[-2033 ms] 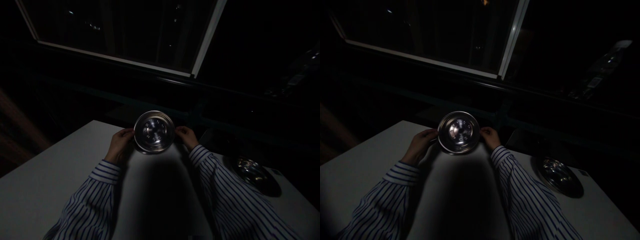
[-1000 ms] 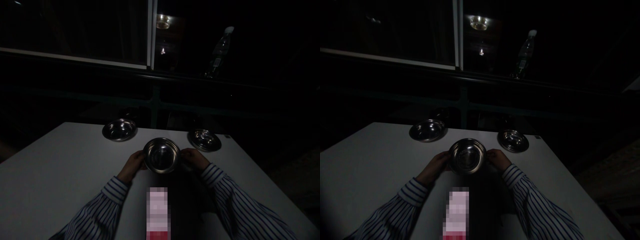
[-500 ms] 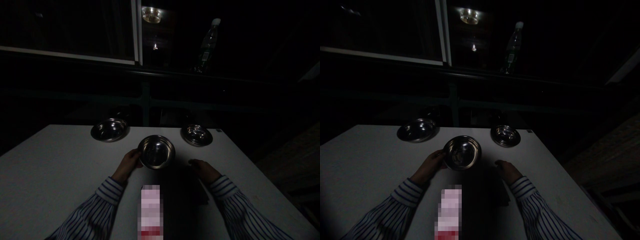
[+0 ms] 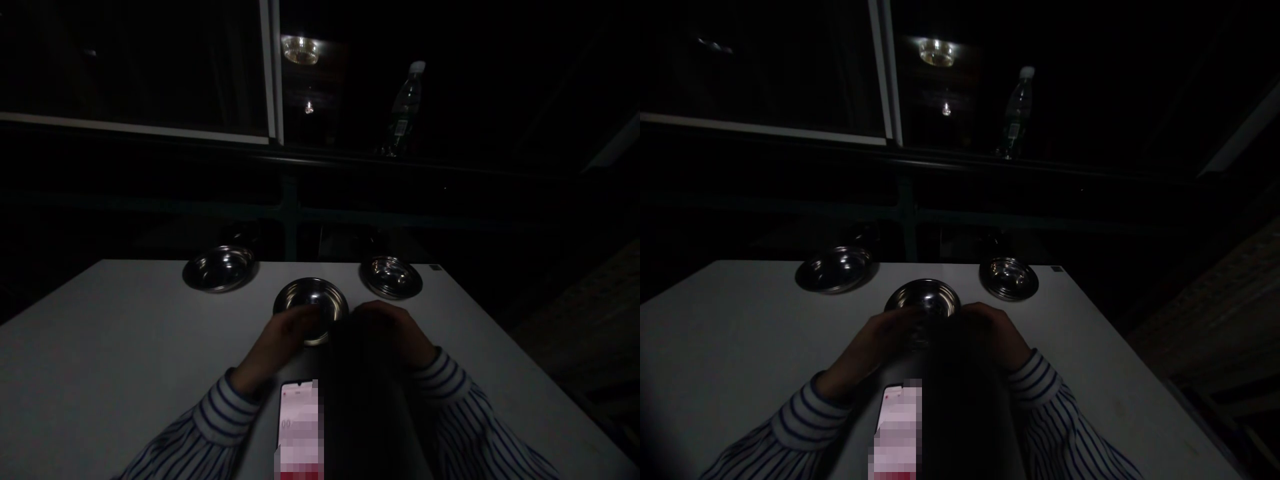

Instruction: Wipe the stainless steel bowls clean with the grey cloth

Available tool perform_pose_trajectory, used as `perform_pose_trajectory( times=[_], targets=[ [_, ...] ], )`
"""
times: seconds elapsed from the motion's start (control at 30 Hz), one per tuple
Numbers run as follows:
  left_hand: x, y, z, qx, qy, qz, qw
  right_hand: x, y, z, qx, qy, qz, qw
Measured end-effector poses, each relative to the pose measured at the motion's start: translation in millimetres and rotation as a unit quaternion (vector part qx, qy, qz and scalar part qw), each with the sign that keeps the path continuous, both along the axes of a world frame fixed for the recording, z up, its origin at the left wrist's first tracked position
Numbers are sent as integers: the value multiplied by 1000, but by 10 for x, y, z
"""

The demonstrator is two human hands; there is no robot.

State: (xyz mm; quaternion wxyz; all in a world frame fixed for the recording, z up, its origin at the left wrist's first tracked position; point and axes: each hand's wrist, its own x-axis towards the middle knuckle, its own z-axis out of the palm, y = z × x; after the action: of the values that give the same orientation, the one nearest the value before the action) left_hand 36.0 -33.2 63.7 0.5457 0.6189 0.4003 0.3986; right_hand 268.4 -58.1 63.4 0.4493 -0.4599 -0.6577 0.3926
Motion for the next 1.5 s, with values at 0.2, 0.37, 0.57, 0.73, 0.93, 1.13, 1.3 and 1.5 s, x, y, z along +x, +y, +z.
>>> perform_pose_trajectory(
  times=[0.2, 0.37, 0.57, 0.73, 0.93, 1.13, 1.3, 1.5],
  targets=[
    [125, -66, -13, -82, -94, 4, 992, -374, 159, 28, -34, 105, -37, 993],
    [53, -79, 53, -120, -159, 91, 976, -658, 168, -80, -40, 151, -43, 987],
    [-103, -58, 93, -153, -181, 121, 964, -743, 197, -153, 0, 93, -82, 992],
    [-153, -48, 83, -137, -211, 140, 958, -738, 246, -62, -21, 102, -99, 990],
    [-133, -72, 100, -135, -188, 92, 969, -721, 282, -68, -17, 69, -105, 992],
    [-44, -69, 195, -104, -145, 172, 969, -795, 390, -400, 199, -66, -90, 974],
    [69, 0, 273, -222, -242, 133, 935, -860, 430, -572, 270, -208, 31, 940],
    [-14, 30, 304, -214, -212, 140, 943, -647, 250, -232, 144, -31, -27, 989]
  ],
)
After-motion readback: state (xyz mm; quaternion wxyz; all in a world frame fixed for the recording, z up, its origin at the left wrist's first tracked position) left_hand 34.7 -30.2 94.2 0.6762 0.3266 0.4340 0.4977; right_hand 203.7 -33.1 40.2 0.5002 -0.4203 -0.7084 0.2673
